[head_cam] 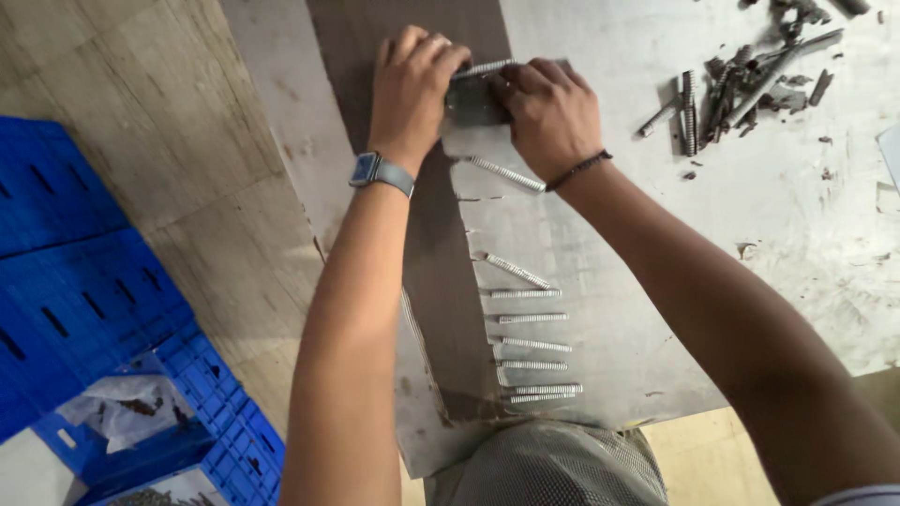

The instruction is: The person scrapes debris off threaded metal parts using a flat blade, wiping each part and placing cleaned parts on a sheet of paper. They then gather the paper of cleaned parts and pour the parts into a blue storage bin.

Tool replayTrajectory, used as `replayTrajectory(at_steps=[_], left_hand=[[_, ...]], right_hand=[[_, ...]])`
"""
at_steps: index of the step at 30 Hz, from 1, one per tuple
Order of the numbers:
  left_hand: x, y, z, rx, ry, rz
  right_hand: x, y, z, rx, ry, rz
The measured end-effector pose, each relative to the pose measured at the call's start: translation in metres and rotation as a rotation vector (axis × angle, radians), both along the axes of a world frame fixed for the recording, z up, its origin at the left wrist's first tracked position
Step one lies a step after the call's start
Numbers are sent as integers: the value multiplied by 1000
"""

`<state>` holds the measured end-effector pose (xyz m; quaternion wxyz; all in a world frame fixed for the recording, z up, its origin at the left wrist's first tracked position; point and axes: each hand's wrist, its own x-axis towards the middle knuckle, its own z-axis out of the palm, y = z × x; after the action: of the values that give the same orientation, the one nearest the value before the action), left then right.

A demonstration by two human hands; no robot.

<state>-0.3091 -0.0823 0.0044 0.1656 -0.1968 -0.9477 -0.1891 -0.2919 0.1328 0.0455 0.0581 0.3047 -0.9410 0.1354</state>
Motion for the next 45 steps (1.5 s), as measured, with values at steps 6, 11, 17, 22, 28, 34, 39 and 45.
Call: replayTrajectory(at_steps=[6, 11, 17, 22, 28, 34, 39, 45], left_hand=[[20, 17, 8, 69, -63, -77], [57, 52, 22, 182, -240, -68], [51, 39, 22, -101, -220, 122], [30, 28, 15, -128, -178, 154], [13, -1, 19, 149, -80, 106], [-34, -8, 9, 58, -19, 101], [-46, -9, -3, 62, -1, -28], [4, 23, 31, 201, -207, -169]], right_hand=[[23, 61, 30, -89, -50, -13], [-13, 51, 6, 98, -4, 21], [-6, 1, -34, 5, 8, 35], [-29, -18, -35, 42, 50, -7], [-46, -18, -23, -30, 40, 7], [-48, -19, 3, -35, 103, 26], [-20, 24, 30, -95, 68, 61], [-56, 54, 8, 89, 14, 25]])
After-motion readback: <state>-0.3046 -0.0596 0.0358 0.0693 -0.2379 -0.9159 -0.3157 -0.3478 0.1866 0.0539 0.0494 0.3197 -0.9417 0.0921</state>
